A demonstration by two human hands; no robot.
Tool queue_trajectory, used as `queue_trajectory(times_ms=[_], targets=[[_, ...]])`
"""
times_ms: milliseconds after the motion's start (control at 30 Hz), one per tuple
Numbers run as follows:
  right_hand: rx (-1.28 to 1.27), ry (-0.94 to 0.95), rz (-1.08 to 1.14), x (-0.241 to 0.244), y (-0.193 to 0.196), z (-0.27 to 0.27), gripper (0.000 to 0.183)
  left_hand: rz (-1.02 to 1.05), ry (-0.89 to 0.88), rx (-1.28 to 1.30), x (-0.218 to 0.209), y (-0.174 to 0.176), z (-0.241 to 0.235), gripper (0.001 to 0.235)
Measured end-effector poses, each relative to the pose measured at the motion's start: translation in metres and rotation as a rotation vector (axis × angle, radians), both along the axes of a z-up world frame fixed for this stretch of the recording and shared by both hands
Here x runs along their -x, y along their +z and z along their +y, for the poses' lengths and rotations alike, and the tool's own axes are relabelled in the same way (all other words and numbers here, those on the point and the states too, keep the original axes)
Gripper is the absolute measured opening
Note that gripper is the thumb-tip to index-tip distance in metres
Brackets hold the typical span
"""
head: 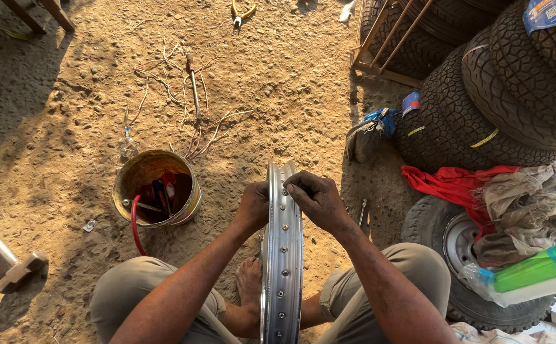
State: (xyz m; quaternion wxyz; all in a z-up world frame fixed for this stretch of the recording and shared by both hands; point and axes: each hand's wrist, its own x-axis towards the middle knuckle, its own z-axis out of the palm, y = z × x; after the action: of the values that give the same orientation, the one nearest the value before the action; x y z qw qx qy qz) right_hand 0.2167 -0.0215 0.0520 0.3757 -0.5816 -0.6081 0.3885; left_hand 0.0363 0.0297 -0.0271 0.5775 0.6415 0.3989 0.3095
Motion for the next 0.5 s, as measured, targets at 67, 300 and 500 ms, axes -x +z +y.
queue_trajectory(times_ms=[67,300,500], targets=[[0.005,0.001,0.018,-0.002,-0.001,0.000,0.024,0.026,-0.028,0.001,0.000,0.002,0.004,0.011],[0.039,0.014,0.007,-0.003,-0.002,0.000,0.026,-0.012,-0.148,0.056,0.008,-0.003,0.010,0.009],[0.031,0.011,0.033,-0.003,-0.002,0.000,0.027,-0.011,-0.098,0.088,0.004,0.001,0.009,0.008]])
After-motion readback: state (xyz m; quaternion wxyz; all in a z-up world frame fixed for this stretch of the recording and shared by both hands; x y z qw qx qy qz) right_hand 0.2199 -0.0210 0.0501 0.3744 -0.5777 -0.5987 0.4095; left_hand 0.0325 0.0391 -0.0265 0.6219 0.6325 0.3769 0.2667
